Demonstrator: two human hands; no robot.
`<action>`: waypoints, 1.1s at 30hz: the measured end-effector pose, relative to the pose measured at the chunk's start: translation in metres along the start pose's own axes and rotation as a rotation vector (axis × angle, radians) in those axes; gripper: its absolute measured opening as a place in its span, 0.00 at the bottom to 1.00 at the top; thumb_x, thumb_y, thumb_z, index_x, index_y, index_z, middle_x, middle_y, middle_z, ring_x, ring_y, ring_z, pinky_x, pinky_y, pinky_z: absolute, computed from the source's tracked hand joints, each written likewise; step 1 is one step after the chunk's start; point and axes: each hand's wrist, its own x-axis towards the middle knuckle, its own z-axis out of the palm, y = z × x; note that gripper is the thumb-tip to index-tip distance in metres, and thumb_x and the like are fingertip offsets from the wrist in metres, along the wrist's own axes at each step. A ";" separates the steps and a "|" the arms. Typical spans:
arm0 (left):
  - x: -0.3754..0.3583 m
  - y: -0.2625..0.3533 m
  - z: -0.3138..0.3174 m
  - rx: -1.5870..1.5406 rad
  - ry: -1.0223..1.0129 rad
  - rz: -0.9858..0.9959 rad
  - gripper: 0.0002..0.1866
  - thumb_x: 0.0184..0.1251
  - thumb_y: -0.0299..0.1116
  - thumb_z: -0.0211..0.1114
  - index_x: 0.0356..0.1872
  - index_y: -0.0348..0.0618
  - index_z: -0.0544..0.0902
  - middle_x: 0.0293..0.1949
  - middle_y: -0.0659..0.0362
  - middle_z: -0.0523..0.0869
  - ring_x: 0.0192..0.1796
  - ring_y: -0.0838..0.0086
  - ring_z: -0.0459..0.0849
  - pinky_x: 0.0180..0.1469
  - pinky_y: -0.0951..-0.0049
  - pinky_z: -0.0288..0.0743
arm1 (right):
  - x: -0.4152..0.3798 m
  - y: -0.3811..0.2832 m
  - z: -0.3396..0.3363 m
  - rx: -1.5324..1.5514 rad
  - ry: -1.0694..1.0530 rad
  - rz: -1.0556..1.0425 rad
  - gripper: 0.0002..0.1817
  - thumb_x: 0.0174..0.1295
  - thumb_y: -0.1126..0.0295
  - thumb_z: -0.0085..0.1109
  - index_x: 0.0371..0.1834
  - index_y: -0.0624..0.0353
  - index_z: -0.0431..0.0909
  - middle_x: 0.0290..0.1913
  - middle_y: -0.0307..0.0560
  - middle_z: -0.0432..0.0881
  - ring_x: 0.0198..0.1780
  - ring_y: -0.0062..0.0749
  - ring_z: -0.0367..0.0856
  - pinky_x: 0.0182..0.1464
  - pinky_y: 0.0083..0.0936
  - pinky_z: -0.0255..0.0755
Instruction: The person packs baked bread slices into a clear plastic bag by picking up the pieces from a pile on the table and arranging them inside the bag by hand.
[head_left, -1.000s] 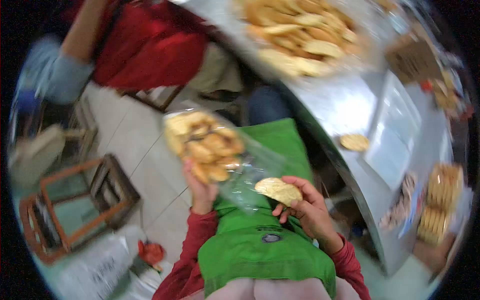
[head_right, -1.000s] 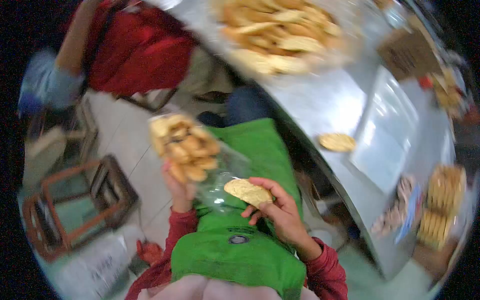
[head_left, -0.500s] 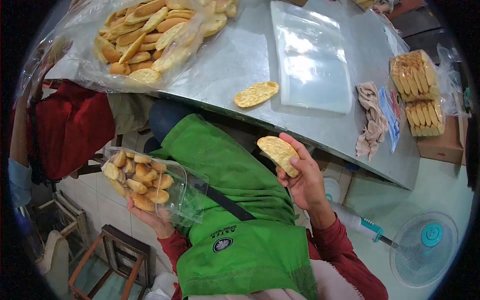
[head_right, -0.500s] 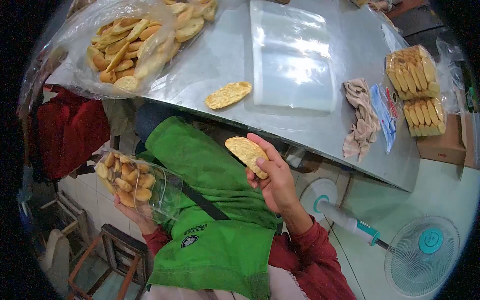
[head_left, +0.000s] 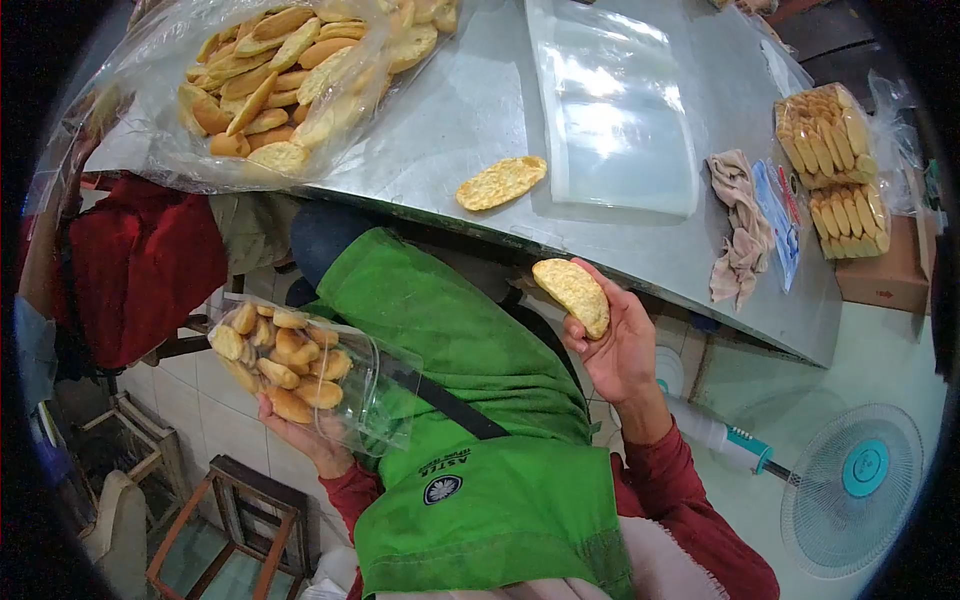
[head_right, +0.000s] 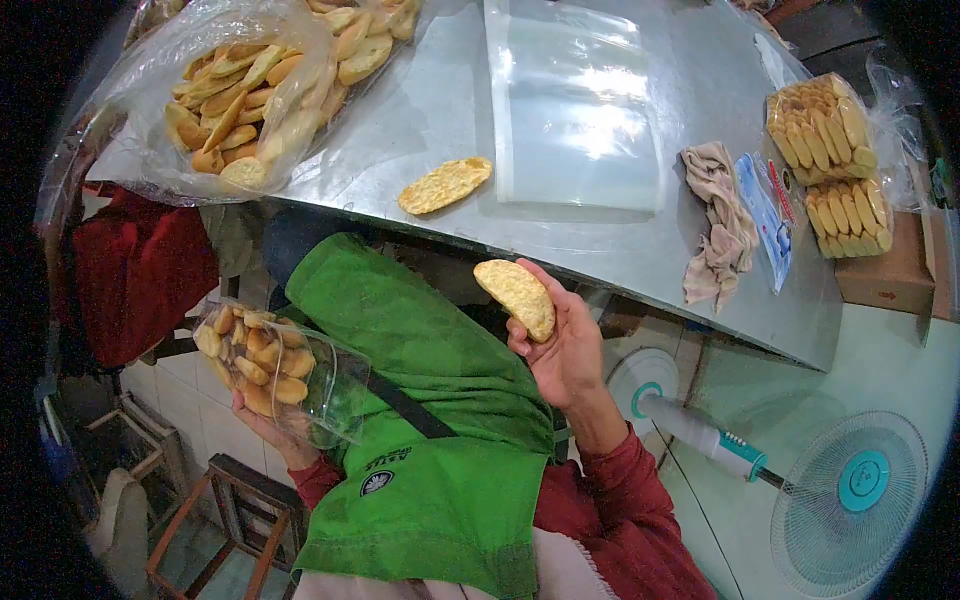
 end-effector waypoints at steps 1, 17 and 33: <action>0.000 0.000 0.000 -0.003 0.016 -0.002 0.33 0.69 0.52 0.48 0.69 0.43 0.61 0.66 0.53 0.69 0.66 0.59 0.70 0.67 0.56 0.64 | 0.000 0.000 0.001 -0.015 0.009 -0.002 0.25 0.70 0.64 0.36 0.69 0.62 0.63 0.52 0.45 0.78 0.31 0.25 0.70 0.30 0.20 0.66; 0.006 -0.001 -0.013 -0.034 -0.049 -0.026 0.32 0.69 0.52 0.48 0.67 0.42 0.64 0.64 0.54 0.71 0.65 0.60 0.71 0.68 0.58 0.64 | 0.004 0.005 0.002 -0.085 0.064 0.025 0.26 0.73 0.54 0.39 0.68 0.59 0.65 0.51 0.42 0.78 0.30 0.23 0.68 0.30 0.18 0.64; 0.006 -0.025 0.013 -0.083 -0.113 0.245 0.28 0.73 0.41 0.48 0.70 0.46 0.55 0.66 0.53 0.67 0.67 0.62 0.69 0.70 0.59 0.62 | 0.001 0.068 0.086 -0.655 -0.427 0.131 0.25 0.64 0.78 0.50 0.66 0.64 0.60 0.60 0.58 0.72 0.55 0.42 0.80 0.53 0.32 0.77</action>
